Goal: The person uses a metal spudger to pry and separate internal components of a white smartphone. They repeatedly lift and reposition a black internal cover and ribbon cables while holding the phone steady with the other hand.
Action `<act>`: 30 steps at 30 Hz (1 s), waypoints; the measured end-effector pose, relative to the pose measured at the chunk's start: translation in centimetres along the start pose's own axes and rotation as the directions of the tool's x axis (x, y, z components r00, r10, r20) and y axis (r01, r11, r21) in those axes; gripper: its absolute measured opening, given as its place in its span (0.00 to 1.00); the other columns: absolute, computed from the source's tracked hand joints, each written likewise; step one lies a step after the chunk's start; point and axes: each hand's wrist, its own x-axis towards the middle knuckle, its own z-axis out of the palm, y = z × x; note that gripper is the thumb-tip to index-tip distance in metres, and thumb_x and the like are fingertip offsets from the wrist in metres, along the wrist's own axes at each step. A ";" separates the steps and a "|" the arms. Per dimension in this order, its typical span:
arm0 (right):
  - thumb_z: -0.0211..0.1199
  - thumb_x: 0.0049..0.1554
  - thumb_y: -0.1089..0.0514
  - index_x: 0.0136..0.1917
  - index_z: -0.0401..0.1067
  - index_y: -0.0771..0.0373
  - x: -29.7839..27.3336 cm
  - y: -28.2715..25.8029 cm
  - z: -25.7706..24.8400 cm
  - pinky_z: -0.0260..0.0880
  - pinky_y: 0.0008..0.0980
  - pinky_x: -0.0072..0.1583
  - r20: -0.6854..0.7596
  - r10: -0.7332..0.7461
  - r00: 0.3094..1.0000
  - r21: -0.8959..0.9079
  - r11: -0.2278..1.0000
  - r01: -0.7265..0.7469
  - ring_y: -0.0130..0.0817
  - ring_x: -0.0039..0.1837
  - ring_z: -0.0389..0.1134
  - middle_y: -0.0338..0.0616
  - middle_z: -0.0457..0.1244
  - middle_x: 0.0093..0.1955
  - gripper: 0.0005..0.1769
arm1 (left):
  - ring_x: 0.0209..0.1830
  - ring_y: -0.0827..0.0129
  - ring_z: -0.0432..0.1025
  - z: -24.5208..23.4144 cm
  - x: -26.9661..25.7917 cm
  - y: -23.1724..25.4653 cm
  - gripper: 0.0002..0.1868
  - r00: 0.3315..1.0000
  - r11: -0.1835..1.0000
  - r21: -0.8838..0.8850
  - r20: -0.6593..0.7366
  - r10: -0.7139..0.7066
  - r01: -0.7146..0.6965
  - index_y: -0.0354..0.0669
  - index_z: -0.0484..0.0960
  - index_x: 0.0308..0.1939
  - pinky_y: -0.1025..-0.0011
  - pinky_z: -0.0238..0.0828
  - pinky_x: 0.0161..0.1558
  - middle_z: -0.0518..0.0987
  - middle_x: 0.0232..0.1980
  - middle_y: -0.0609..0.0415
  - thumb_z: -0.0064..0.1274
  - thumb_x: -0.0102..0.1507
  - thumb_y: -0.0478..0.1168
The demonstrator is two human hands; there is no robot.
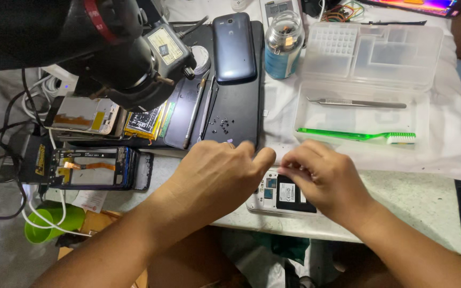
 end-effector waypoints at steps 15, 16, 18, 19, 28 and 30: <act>0.67 0.51 0.60 0.44 0.74 0.62 0.6 -0.7 3.4 0.70 0.42 0.47 0.078 -0.166 0.983 0.025 0.986 0.165 0.47 0.46 0.70 0.45 0.66 0.44 0.07 | 0.29 0.62 0.78 0.2 0.0 0.1 0.06 0.998 1.000 0.014 0.054 -0.022 0.021 0.42 0.75 0.41 0.64 0.73 0.27 0.76 0.31 0.53 0.54 0.66 0.40; 0.67 0.51 0.60 0.44 0.74 0.62 0.6 -0.7 3.3 0.70 0.42 0.47 0.076 -0.176 0.981 0.028 0.984 0.174 0.47 0.45 0.70 0.45 0.66 0.45 0.08 | 0.28 0.61 0.78 0.2 -0.1 0.0 0.07 1.000 1.000 -0.015 -0.015 -0.002 0.002 0.41 0.75 0.39 0.64 0.72 0.26 0.76 0.31 0.52 0.55 0.64 0.40; 0.67 0.50 0.59 0.44 0.74 0.62 0.7 -0.7 3.4 0.70 0.42 0.47 0.073 -0.172 0.982 0.021 0.985 0.171 0.47 0.45 0.70 0.45 0.66 0.44 0.08 | 0.26 0.59 0.77 0.1 -0.4 0.0 0.09 0.988 0.996 -0.072 -0.153 0.034 -0.045 0.40 0.75 0.37 0.64 0.71 0.22 0.76 0.32 0.51 0.57 0.58 0.39; 0.67 0.51 0.59 0.44 0.74 0.63 0.7 -0.6 3.5 0.70 0.42 0.47 0.071 -0.158 0.985 0.011 0.987 0.158 0.47 0.45 0.70 0.45 0.65 0.44 0.08 | 0.25 0.59 0.77 0.1 -0.3 0.0 0.09 0.987 0.996 -0.071 -0.154 0.035 -0.046 0.40 0.75 0.37 0.64 0.71 0.22 0.76 0.32 0.51 0.57 0.59 0.39; 0.67 0.52 0.56 0.42 0.74 0.61 0.7 -0.8 3.6 0.68 0.43 0.45 0.057 -0.165 0.985 -0.041 0.985 0.168 0.47 0.43 0.68 0.45 0.64 0.42 0.07 | 0.27 0.60 0.76 0.2 -0.7 -0.3 0.06 0.982 0.998 -0.065 -0.188 0.002 -0.015 0.41 0.74 0.36 0.63 0.72 0.27 0.75 0.30 0.53 0.55 0.59 0.35; 0.68 0.52 0.55 0.41 0.74 0.61 0.8 -1.1 3.6 0.68 0.43 0.44 0.061 -0.150 0.987 -0.051 0.987 0.153 0.46 0.42 0.68 0.44 0.63 0.40 0.08 | 0.28 0.58 0.76 -0.1 -1.2 -0.3 0.06 0.972 0.997 -0.077 -0.235 0.006 -0.025 0.41 0.74 0.35 0.62 0.71 0.27 0.74 0.30 0.52 0.55 0.57 0.34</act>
